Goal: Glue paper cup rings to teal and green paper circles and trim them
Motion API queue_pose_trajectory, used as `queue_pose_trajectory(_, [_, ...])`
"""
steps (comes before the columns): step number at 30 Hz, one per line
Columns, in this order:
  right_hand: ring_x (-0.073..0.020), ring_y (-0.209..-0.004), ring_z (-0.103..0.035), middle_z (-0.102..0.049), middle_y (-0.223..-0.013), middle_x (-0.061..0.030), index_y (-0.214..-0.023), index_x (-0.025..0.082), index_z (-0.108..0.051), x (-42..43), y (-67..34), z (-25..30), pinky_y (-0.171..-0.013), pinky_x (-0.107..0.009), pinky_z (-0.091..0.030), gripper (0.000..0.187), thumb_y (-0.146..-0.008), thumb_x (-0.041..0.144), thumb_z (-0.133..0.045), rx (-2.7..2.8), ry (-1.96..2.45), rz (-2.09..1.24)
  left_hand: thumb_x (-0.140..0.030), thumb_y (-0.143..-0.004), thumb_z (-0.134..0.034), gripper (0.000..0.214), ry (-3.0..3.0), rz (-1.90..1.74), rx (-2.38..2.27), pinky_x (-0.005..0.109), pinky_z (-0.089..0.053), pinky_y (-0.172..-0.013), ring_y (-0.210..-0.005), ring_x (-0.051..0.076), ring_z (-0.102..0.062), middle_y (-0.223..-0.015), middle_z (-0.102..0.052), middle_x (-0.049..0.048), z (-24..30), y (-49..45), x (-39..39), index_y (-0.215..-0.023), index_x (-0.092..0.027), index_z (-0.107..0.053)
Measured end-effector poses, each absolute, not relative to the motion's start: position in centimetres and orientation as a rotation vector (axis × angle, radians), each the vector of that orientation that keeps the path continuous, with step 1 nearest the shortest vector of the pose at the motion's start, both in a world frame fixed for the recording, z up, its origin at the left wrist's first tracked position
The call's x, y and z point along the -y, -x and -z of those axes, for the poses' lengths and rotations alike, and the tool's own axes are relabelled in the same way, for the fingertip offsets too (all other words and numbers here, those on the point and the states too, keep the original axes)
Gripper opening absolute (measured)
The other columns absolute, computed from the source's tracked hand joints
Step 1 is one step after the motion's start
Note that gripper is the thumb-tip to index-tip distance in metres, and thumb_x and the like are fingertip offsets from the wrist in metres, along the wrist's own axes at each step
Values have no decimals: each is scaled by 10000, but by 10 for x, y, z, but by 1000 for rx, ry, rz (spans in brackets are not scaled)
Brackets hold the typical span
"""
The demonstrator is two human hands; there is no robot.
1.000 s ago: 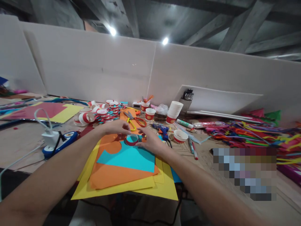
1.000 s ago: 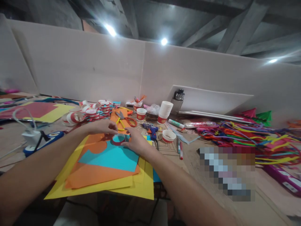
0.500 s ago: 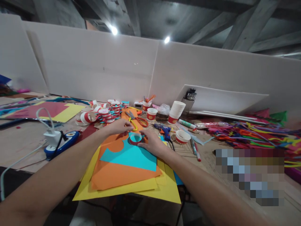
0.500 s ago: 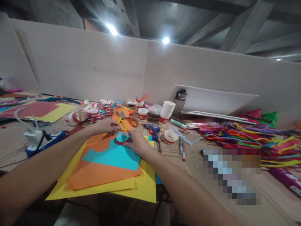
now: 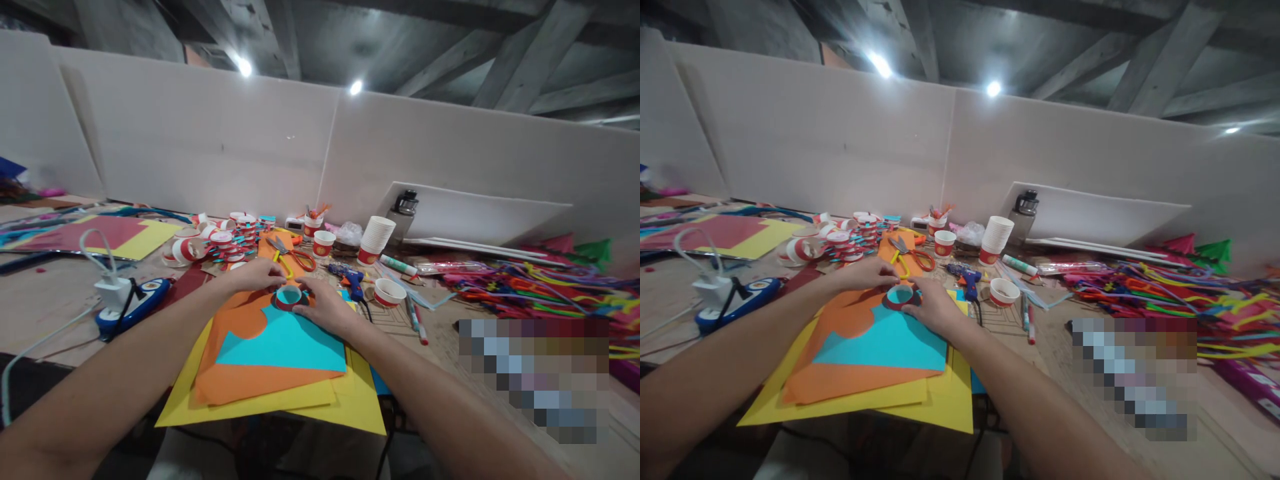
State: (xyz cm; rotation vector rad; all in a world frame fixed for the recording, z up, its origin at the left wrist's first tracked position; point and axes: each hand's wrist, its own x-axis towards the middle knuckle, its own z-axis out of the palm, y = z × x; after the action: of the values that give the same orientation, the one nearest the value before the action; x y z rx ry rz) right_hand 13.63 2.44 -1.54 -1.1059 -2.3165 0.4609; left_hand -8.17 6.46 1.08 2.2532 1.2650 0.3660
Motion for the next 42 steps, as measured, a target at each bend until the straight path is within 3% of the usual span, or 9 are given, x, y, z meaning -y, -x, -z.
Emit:
queue_pose_trajectory(4, [-226, -1054, -582, -629, -1190, -93, -1212, 194, -583, -24, -138, 16, -903, -369, -445, 516, -732, 298, -738, 2324, 1087, -466, -480, -824, -496, 363, -2270, -361, -1237, 210, -377, -564, -613, 130, -580, -670, -657, 17, -10, 83, -65, -784, -163, -667])
queue_pose_trajectory(10, [-257, -1136, -540, -604, -1240, -104, -1251, 183, -553, -21, -136, 11, -946, -400, -417, 580, -751, 434, -707, 2312, 1129, -451, -511, -816, -500, 395, -2190, -364, -1227, 209, -385, -569, -601, 125, -574, -673, -658, 20, -9, 84, -65, -787, -154, -667])
queue_pose_trajectory(17, [-234, -1073, -572, -643, -1166, -87, -1189, 193, -599, -20, -136, 8, -910, -371, -427, 448, -775, 334, -695, 2343, 1115, -414, -506, -793, -539, 378, -2164, -356, -1246, 203, -398, -569, -622, 131, -593, -680, -663, 26, -11, 83, -64, -797, -152, -672])
queue_pose_trajectory(26, [-254, -1143, -543, -602, -1234, -126, -1236, 158, -567, -21, -140, 3, -967, -408, -417, 537, -767, 382, -701, 2251, 1185, -423, -512, -754, -587, 386, -1967, -415, -1230, 220, -463, -582, -603, 132, -596, -673, -640, 31, -12, 84, -63, -800, -135, -655])
queue_pose_trajectory(38, [-185, -854, -630, -696, -958, -73, -993, 162, -672, -23, -156, -9, -749, -317, -488, 209, -834, 272, -593, 2160, 1310, -547, -527, -755, -596, 404, -1937, -434, -1170, 238, -490, -603, -664, 151, -619, -718, -658, 39, 2, 93, -73, -867, -144, -661])
queue_pose_trajectory(42, [-201, -774, -619, -679, -888, -68, -1006, 188, -673, -8, -163, -20, -658, -305, -458, 330, -780, 427, -653, 2360, 1456, -585, -449, -788, -576, 349, -2107, -387, -1170, 230, -470, -627, -719, 157, -636, -837, -699, 49, -2, 95, -69, -958, -161, -674])
